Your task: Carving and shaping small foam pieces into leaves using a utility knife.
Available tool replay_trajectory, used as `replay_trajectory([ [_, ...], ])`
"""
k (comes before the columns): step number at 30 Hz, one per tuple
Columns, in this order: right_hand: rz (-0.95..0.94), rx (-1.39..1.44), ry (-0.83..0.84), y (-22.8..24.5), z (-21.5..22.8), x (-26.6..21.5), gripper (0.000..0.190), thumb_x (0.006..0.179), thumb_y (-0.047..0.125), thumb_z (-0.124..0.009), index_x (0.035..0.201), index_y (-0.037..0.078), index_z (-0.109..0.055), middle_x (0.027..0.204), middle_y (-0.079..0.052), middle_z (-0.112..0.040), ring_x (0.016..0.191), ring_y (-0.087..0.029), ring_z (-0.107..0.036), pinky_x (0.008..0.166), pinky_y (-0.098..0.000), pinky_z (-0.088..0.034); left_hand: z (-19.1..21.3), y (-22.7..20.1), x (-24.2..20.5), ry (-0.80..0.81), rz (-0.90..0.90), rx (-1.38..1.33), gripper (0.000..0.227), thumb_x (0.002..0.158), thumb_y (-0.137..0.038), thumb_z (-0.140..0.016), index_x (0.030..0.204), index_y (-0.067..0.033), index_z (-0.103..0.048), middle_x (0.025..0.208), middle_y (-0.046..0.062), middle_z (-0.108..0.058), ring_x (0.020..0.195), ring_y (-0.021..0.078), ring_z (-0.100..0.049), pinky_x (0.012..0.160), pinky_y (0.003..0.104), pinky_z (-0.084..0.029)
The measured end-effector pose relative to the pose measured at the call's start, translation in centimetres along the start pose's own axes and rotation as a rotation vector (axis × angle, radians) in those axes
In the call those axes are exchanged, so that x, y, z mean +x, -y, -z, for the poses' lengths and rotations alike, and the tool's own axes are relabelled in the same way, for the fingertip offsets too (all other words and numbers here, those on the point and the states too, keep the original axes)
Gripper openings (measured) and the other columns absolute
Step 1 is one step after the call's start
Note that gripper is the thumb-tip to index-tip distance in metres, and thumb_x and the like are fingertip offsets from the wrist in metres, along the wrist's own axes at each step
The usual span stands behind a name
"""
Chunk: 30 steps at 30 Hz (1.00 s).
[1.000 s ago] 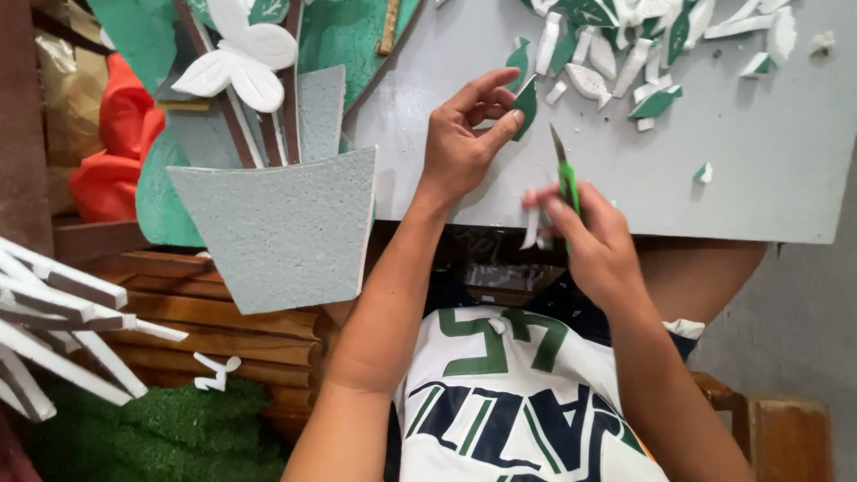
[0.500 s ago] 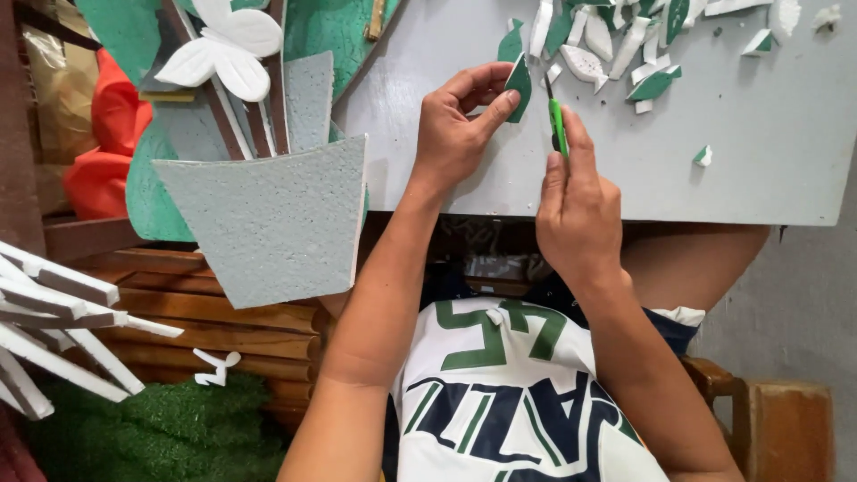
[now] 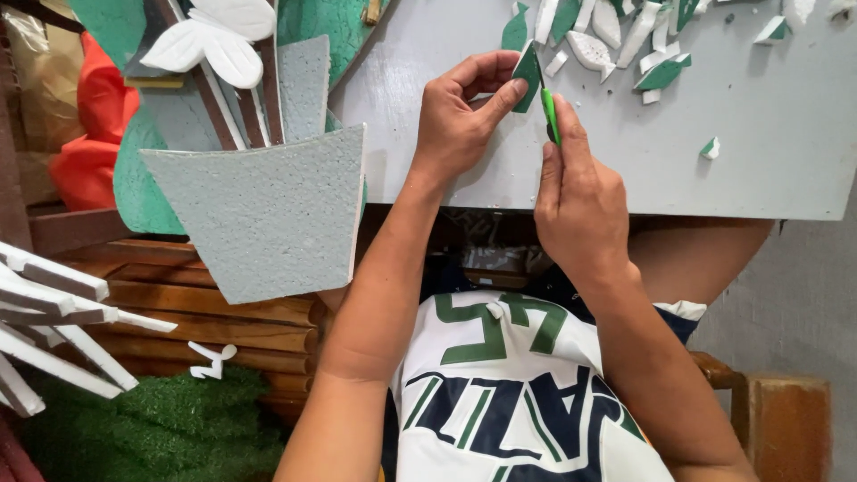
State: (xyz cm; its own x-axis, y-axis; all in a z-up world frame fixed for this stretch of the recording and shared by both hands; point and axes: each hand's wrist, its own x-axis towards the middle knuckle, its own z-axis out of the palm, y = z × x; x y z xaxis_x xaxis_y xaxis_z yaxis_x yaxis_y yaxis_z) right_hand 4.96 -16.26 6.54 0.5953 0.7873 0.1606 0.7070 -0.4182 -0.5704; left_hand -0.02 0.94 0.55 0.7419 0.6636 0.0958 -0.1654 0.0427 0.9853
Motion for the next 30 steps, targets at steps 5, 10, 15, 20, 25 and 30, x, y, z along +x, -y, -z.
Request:
replay_trajectory([
  [5,-0.048,-0.308,0.034,0.4,1.1,0.1,0.045,0.116,0.019,-0.049,0.16,0.016,-0.047,0.072,-0.007,-0.067,0.05,-0.035,-0.054,0.046,-0.0493,-0.04,-0.2,-0.1,-0.1,-0.015,-0.001,0.055,0.031,0.092,-0.022,-0.077,0.118,-0.006,-0.072,0.104,0.007,-0.077,0.097,0.0144,-0.075,0.086,0.026,-0.07],
  [10,-0.019,-0.429,0.057,0.2,1.6,0.4,0.046,0.114,0.02,-0.049,0.161,0.016,-0.049,0.067,-0.004,-0.066,0.048,-0.036,-0.054,0.043,-0.0497,-0.039,-0.1,0.0,-0.1,-0.018,-0.007,0.068,0.031,0.092,-0.022,-0.078,0.118,-0.0059,-0.072,0.104,0.007,-0.078,0.098,0.0143,-0.075,0.086,0.026,-0.07],
  [15,-0.002,-0.412,0.092,0.3,1.7,1.2,0.045,0.114,0.017,-0.048,0.158,0.013,-0.05,0.062,-0.006,-0.063,0.045,-0.037,-0.052,0.042,-0.0496,-0.039,-0.1,0.1,-0.2,0.001,-0.024,0.066,0.029,0.092,-0.018,-0.078,0.117,-0.0047,-0.072,0.104,0.007,-0.078,0.096,0.0147,-0.075,0.086,0.027,-0.07],
  [20,0.011,-0.395,0.118,0.7,2.3,1.3,0.044,0.113,0.016,-0.048,0.157,0.009,-0.051,0.06,-0.008,-0.061,0.044,-0.037,-0.05,0.042,-0.0494,-0.038,-0.1,0.2,-0.1,-0.025,-0.038,0.103,0.03,0.091,-0.021,-0.079,0.116,-0.0055,-0.072,0.104,0.007,-0.078,0.096,0.0151,-0.076,0.085,0.026,-0.071],
  [25,0.002,-0.366,0.142,0.3,2.1,1.7,0.044,0.113,0.015,-0.047,0.155,0.007,-0.051,0.059,-0.012,-0.062,0.042,-0.041,-0.05,0.042,-0.0519,-0.037,-0.2,0.0,-0.3,-0.002,-0.038,0.106,0.027,0.091,-0.019,-0.078,0.115,-0.0065,-0.072,0.101,0.006,-0.077,0.093,0.0131,-0.075,0.083,0.025,-0.071],
  [30,0.012,-0.396,0.155,0.5,2.4,1.5,0.045,0.112,0.015,-0.048,0.156,0.007,-0.052,0.059,-0.013,-0.062,0.045,-0.043,-0.052,0.044,-0.0532,-0.039,-0.3,0.2,-0.2,-0.032,-0.052,0.103,0.027,0.091,-0.018,-0.079,0.115,-0.0066,-0.072,0.104,0.006,-0.078,0.095,0.0146,-0.076,0.085,0.026,-0.071],
])
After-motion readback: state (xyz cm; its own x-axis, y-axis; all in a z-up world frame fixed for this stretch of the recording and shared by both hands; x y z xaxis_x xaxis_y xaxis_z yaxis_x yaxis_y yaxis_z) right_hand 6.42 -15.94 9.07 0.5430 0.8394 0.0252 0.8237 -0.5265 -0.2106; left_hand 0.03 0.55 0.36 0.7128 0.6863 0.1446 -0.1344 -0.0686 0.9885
